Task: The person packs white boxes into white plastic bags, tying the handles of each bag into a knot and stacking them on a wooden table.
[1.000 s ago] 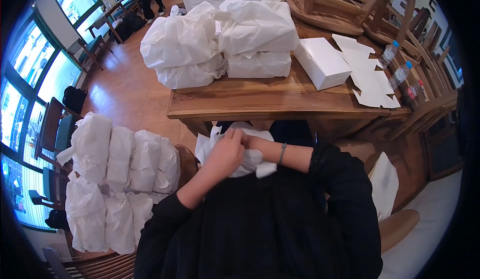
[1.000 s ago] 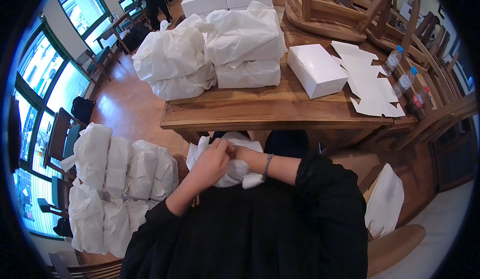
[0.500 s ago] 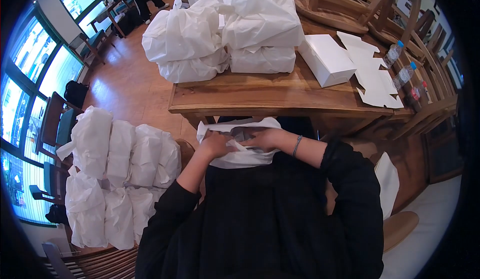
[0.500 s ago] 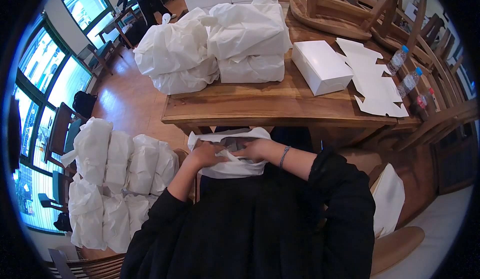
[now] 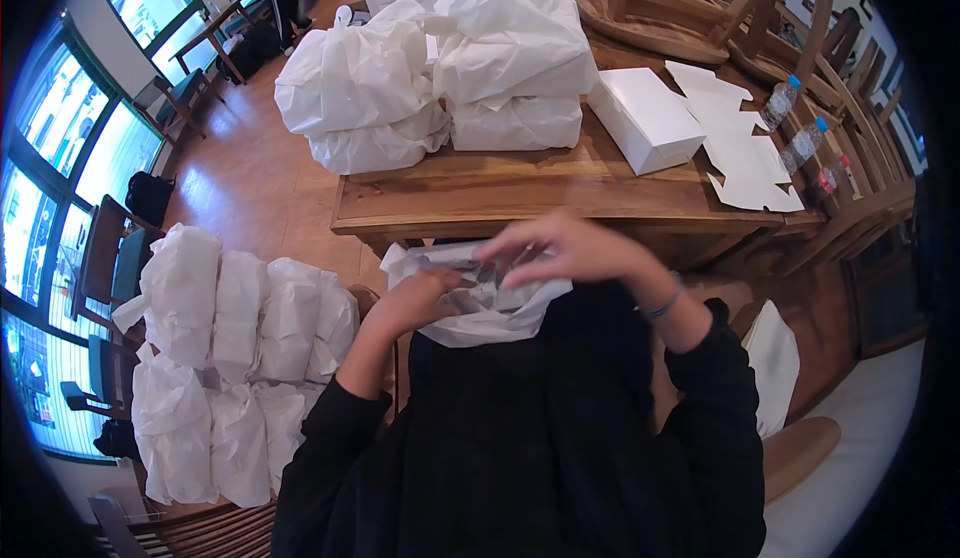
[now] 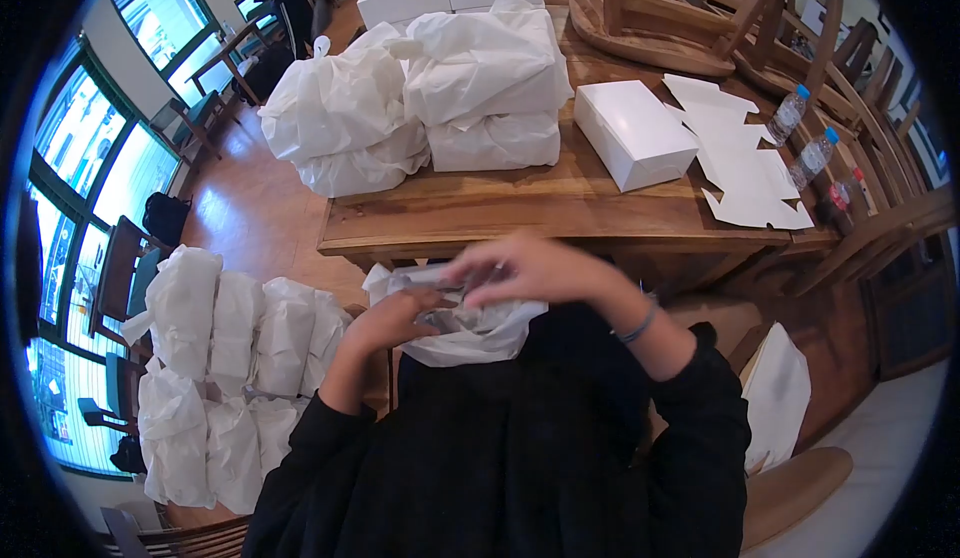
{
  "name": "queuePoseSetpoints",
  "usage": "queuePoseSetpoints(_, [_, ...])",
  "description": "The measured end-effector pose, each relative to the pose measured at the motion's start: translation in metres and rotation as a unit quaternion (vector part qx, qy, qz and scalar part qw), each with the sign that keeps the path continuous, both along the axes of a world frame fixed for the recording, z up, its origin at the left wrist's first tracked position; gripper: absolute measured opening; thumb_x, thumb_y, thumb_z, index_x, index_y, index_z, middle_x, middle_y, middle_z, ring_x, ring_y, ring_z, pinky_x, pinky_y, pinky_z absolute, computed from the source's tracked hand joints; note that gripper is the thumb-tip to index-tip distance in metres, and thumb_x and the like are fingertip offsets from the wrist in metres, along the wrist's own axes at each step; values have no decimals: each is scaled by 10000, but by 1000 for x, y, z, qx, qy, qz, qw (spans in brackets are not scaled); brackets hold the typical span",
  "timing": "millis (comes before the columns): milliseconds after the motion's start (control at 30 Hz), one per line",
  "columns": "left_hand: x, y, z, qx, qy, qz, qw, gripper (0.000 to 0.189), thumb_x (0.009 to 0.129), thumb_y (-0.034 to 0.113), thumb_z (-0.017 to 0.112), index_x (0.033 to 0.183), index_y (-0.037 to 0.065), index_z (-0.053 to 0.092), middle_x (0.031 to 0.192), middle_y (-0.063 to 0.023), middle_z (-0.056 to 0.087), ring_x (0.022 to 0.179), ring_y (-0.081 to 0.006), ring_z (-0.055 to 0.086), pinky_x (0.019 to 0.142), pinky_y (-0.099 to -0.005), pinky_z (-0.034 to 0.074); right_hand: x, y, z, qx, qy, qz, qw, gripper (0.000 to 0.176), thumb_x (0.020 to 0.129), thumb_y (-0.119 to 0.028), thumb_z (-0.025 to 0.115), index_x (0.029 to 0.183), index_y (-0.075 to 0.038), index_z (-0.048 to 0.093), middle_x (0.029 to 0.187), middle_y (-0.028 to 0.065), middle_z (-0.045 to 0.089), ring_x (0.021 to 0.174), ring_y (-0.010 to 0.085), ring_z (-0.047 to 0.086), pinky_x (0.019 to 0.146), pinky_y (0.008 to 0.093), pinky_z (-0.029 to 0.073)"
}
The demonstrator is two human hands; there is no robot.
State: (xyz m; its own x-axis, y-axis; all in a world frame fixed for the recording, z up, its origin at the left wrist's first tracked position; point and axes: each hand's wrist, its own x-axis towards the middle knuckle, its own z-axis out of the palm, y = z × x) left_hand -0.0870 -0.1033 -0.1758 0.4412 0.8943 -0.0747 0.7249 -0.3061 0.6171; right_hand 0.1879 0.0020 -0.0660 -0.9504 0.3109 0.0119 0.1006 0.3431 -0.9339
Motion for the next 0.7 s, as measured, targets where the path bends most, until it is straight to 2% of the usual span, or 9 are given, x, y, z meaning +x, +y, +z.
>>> queuePoseSetpoints(33, [12, -6, 25, -10, -21, 34, 999, 396, 804, 119, 753, 1197, 98, 708, 1173, -155, 676, 1132, -357, 610, 980, -417, 478, 11, -1, 30, 32, 58, -59, 996, 409, 897, -202, 768, 1271, -67, 674, 1147, 50, 731, 1015, 146, 675, 898, 313, 542])
queuePoseSetpoints(133, [29, -17, 71, -37, -113, 134, 984, 310, 797, 129, 769, 1102, 102, 724, 1109, -147, 686, 1121, -341, 618, 933, -397, 491, 49, 25, 70, 238, 91, -279, 926, 523, 848, -280, 804, 1309, -86, 650, 1277, 99, 672, 1176, 221, 615, 1001, 363, 495])
queuePoseSetpoints(167, [33, -21, 79, 44, -78, 157, 984, 280, 794, 137, 777, 1067, 104, 723, 1121, -132, 679, 1140, -339, 607, 944, -408, 480, 63, 40, 75, 332, 89, -345, 873, 582, 832, -321, 815, 1335, -90, 633, 1314, 114, 651, 1217, 253, 591, 1035, 384, 472])
queuePoseSetpoints(233, [38, -29, 88, 203, -9, 198, 959, 224, 789, 154, 792, 997, 108, 722, 1145, -102, 666, 1178, -335, 584, 966, -430, 459, 91, 79, 64, 451, 6, -429, 783, 899, 753, -509, 835, 1482, -111, 493, 1413, 212, 552, 1362, 384, 464, 1141, 494, 355])
queuePoseSetpoints(333, [39, -32, 85, 344, 55, 268, 898, 216, 777, 183, 815, 960, 127, 716, 1240, -75, 612, 1282, -353, 500, 1036, -493, 398, 115, 123, 39, 393, -204, -497, 747, 1239, 602, -727, 814, 1587, -160, 323, 1535, 318, 357, 1454, 481, 302, 1179, 579, 247])
queuePoseSetpoints(367, [36, -33, 79, 331, 58, 277, 900, 272, 756, 209, 836, 992, 132, 724, 1423, -116, 495, 1397, -426, 364, 1111, -551, 317, 118, 135, 29, 382, -249, -491, 743, 1298, 562, -761, 804, 1599, -177, 286, 1548, 343, 303, 1456, 506, 275, 1180, 596, 226])
queuePoseSetpoints(433, [34, -33, 66, 308, 62, 295, 902, 354, 739, 208, 849, 1060, 139, 718, 1493, -146, 417, 1426, -461, 305, 1135, -556, 304, 120, 152, 15, 356, -337, -475, 731, 1416, 483, -828, 784, 1624, -211, 214, 1573, 394, 194, 1460, 558, 221, 1182, 629, 182])
queuePoseSetpoints(567, [34, -38, 46, 257, 73, 315, 911, 572, 729, 176, 852, 1264, 181, 650, 1597, -200, 240, 1456, -512, 210, 1161, -575, 282, 116, 156, 20, 285, -362, -521, 718, 1417, 488, -769, 795, 1633, -224, 162, 1557, 405, 206, 1441, 559, 260, 1166, 585, 271])
queuePoseSetpoints(700, [40, -42, 41, 247, 28, 351, 903, 694, 755, 118, 816, 1389, 223, 554, 1590, -243, 188, 1450, -510, 211, 1152, -564, 294, 122, 161, 30, 226, -330, -554, 730, 1387, 503, -654, 804, 1632, -188, 146, 1510, 389, 294, 1369, 556, 356, 1122, 546, 365])
